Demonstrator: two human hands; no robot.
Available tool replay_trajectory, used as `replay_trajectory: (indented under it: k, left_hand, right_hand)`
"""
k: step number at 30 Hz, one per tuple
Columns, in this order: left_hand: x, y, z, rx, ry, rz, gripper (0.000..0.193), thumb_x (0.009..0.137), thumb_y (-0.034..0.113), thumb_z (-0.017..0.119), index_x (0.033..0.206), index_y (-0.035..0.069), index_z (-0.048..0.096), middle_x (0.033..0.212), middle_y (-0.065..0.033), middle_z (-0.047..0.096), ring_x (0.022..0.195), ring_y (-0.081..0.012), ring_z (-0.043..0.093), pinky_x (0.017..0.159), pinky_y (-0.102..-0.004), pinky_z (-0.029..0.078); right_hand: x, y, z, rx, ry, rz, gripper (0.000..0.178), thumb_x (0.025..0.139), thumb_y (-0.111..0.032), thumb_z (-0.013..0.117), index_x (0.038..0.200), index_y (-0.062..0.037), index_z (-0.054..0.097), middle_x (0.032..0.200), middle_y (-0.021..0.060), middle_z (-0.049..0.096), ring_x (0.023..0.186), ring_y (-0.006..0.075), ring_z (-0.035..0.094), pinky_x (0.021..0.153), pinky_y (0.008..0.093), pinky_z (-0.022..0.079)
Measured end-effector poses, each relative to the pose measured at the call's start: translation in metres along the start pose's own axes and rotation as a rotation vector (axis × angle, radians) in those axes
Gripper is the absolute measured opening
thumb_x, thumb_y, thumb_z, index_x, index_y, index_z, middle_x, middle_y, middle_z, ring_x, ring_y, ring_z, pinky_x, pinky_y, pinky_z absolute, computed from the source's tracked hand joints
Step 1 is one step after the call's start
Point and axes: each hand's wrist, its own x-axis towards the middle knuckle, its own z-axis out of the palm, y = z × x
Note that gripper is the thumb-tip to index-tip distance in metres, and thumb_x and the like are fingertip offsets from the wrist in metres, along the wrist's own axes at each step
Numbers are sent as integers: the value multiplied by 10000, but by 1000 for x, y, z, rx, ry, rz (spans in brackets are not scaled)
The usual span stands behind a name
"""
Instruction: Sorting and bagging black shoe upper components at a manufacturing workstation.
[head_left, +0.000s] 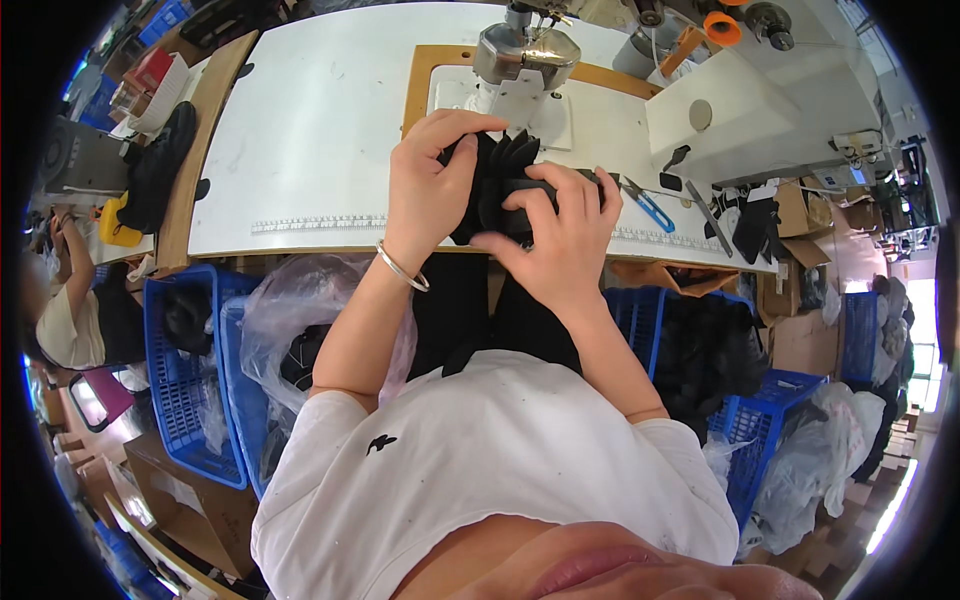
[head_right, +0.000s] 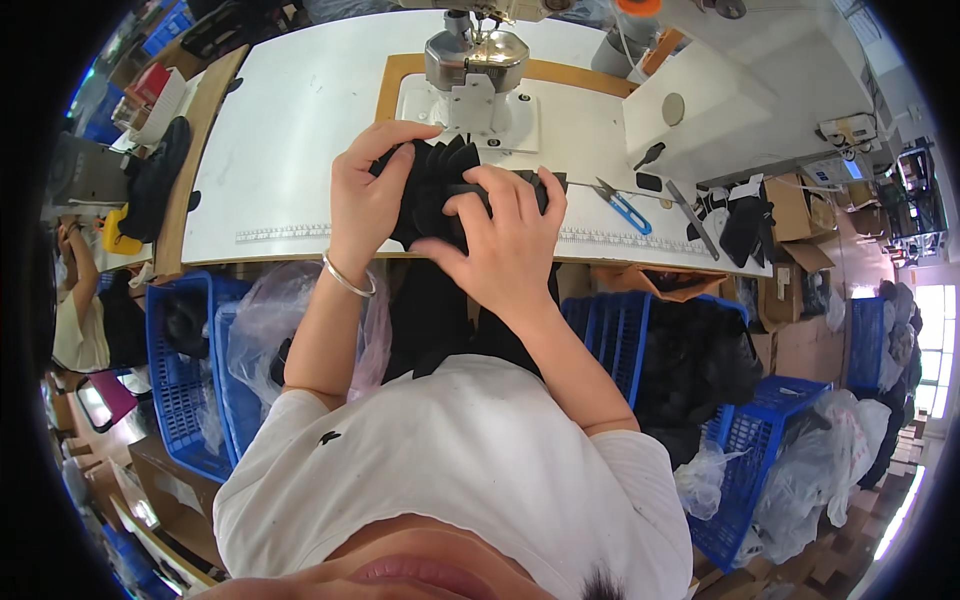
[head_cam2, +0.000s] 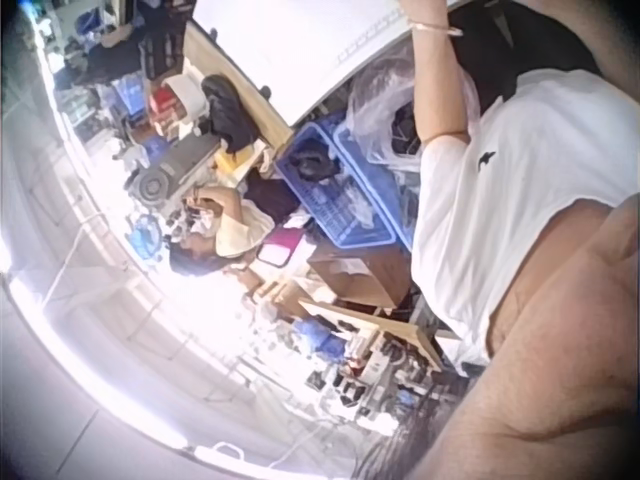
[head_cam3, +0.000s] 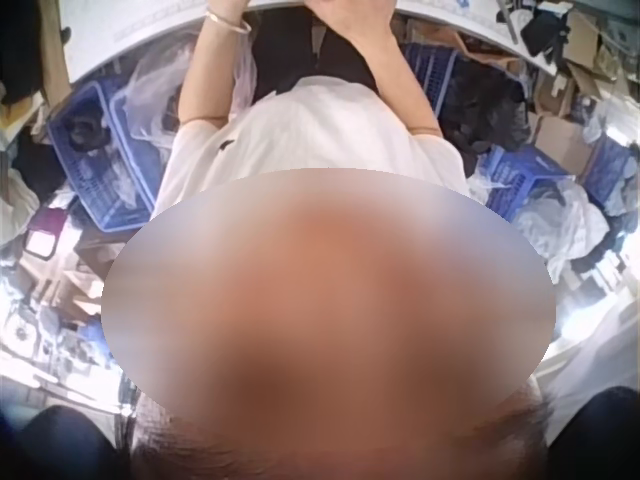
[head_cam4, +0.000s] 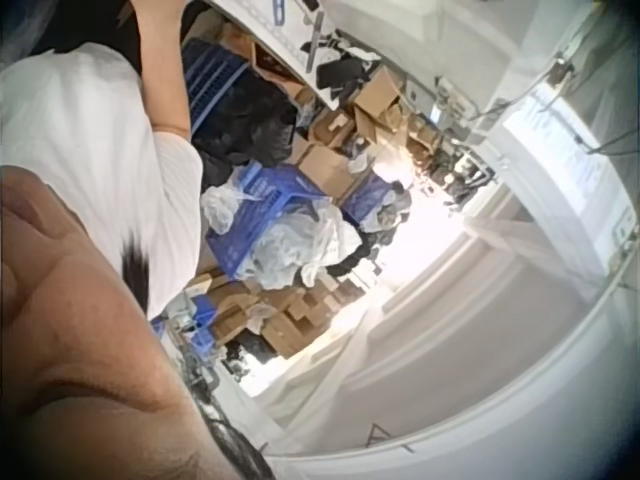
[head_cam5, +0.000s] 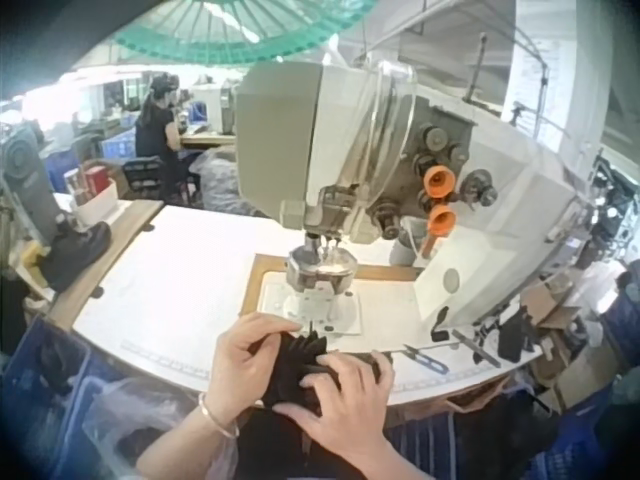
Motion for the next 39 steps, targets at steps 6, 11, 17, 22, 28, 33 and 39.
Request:
replay_trajectory:
  k: [6, 11, 17, 22, 28, 33, 39]
  left_hand:
    - [5, -6, -1, -19, 34, 53, 277, 889, -71, 521, 1015, 38, 742, 971, -97, 710, 888, -205, 662, 778, -295, 503]
    - [3, -7, 1, -47, 24, 73, 261, 875, -78, 532, 946, 37, 755, 985, -96, 717, 895, -205, 665, 766, -296, 510]
    - [-3, -2, 5, 32, 53, 87, 228, 862, -83, 544, 886, 31, 741, 977, -97, 719, 903, -256, 673, 771, -321, 527]
    - [-3, -3, 5, 14, 55, 107, 224, 856, -88, 551, 897, 31, 736, 977, -100, 719, 909, -266, 672, 781, -329, 530]
    - [-3, -3, 5, 10, 56, 108, 218, 857, -91, 554, 905, 28, 730, 973, -100, 718, 899, -259, 672, 780, -320, 525]
    - [0, -8, 2, 5, 66, 119, 213, 867, -89, 549, 906, 23, 726, 961, -97, 717, 887, -236, 673, 772, -312, 521]
    - [3, -16, -3, -60, 69, 88, 220, 872, -91, 540, 926, 18, 723, 945, -93, 713, 856, -202, 667, 756, -286, 509]
  right_hand:
    - [-7, 7, 8, 26, 96, 33, 213, 803, -168, 758, 977, -163, 633, 1103, 4, 596, 1070, 231, 555, 1075, 547, 299]
    - [-2, 1, 5, -109, 62, 40, 131, 807, -241, 763, 854, -164, 668, 1077, 5, 586, 1045, 237, 542, 1068, 565, 299]
    - [11, -11, 5, -90, 43, 113, 295, 758, -384, 807, 756, -132, 653, 1006, 17, 575, 1009, 241, 535, 1059, 552, 308]
    - [12, -8, 5, -97, 44, 112, 162, 769, -208, 754, 782, -113, 623, 995, 36, 581, 1001, 261, 540, 1060, 510, 315]
    - [15, -8, -5, 77, -24, 143, 196, 786, -68, 668, 958, -107, 582, 1012, 50, 596, 1016, 260, 547, 1077, 481, 288]
    - [12, 4, -3, 177, -23, 155, 216, 797, -19, 631, 984, -127, 611, 1020, 46, 593, 1018, 256, 542, 1064, 468, 285]
    - [12, 3, -14, 80, -97, 61, 392, 779, 29, 602, 1083, -199, 699, 1081, -9, 588, 1041, 227, 526, 1063, 480, 287]
